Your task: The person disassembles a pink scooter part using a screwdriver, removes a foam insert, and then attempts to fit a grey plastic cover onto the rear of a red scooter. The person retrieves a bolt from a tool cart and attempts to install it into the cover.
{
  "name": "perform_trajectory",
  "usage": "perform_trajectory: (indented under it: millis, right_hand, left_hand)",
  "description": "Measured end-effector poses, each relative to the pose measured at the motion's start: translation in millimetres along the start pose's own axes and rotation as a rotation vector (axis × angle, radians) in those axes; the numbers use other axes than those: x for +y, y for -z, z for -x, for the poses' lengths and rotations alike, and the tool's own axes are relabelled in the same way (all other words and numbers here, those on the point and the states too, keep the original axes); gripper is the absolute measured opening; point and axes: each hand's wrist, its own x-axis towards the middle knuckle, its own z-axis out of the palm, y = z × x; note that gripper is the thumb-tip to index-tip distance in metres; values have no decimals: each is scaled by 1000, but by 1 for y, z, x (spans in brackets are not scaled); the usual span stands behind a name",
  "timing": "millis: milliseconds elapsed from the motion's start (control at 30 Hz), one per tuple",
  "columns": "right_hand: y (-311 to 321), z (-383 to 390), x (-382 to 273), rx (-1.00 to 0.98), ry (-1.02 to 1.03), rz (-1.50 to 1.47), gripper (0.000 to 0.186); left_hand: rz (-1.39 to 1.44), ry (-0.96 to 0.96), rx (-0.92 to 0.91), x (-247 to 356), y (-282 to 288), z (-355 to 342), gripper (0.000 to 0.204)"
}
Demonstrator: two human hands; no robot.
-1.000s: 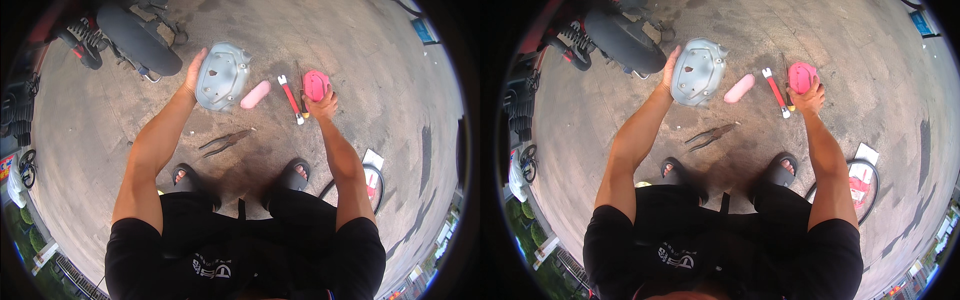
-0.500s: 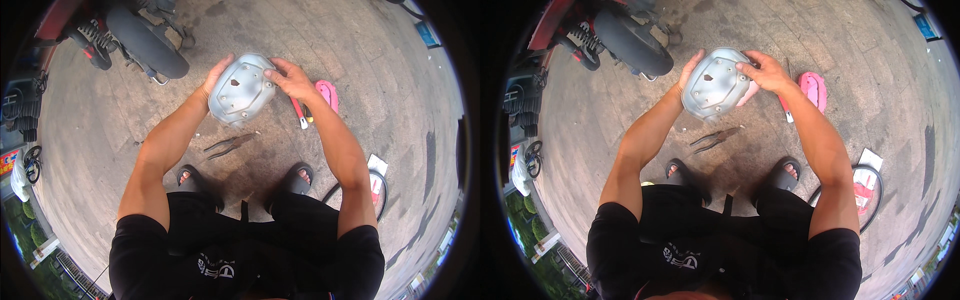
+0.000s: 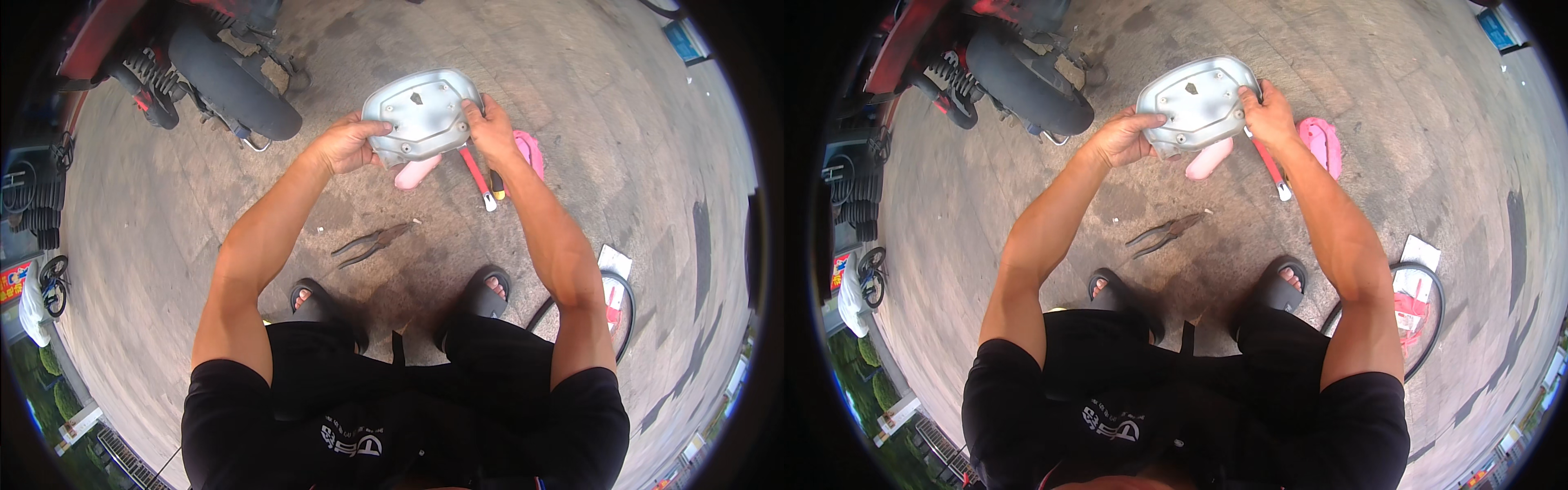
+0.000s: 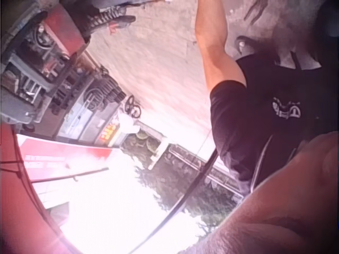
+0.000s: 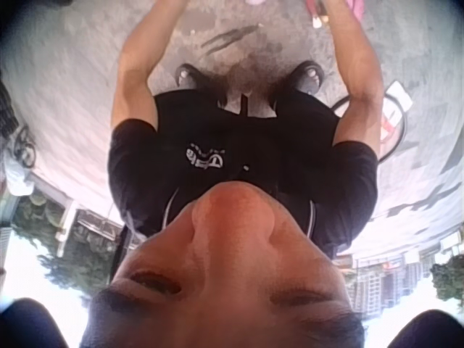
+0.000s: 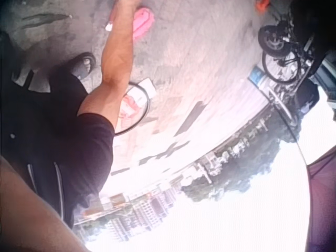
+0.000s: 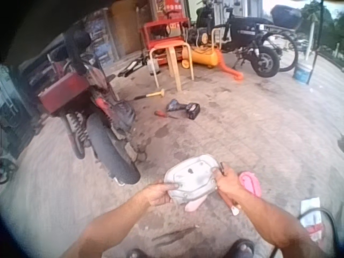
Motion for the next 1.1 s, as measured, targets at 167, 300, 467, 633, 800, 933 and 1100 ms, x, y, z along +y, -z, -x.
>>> perform_trajectory:
  millis: [167, 300, 467, 633, 800, 933, 1100]
  right_hand:
    - [43, -15, 16, -175, -58, -551, 61]
    - [86, -23, 60, 150, -106, 485, 70]
    - [94, 20, 110, 183, -472, 964, 93]
    - [89, 29, 129, 139, -500, 1015, 103]
    - [92, 18, 137, 212, -498, 969, 102]
    - [98, 19, 132, 176, -461, 950, 105]
    - [114, 19, 134, 35, -456, 1076, 101]
  left_hand:
    - [-2, -92, 80, 2, -5, 1, 42]
    - [26, -91, 154, 6, -5, 5, 42]
    - [62, -117, 164, 9, -4, 8, 41]
    - [97, -134, 66, 14, -10, 9, 39]
    - [65, -164, 110, 21, -25, 28, 36]
    - [-199, -238, 105, 54, -50, 62, 41]
    - [-605, -471, 107, 115, -75, 161, 38]
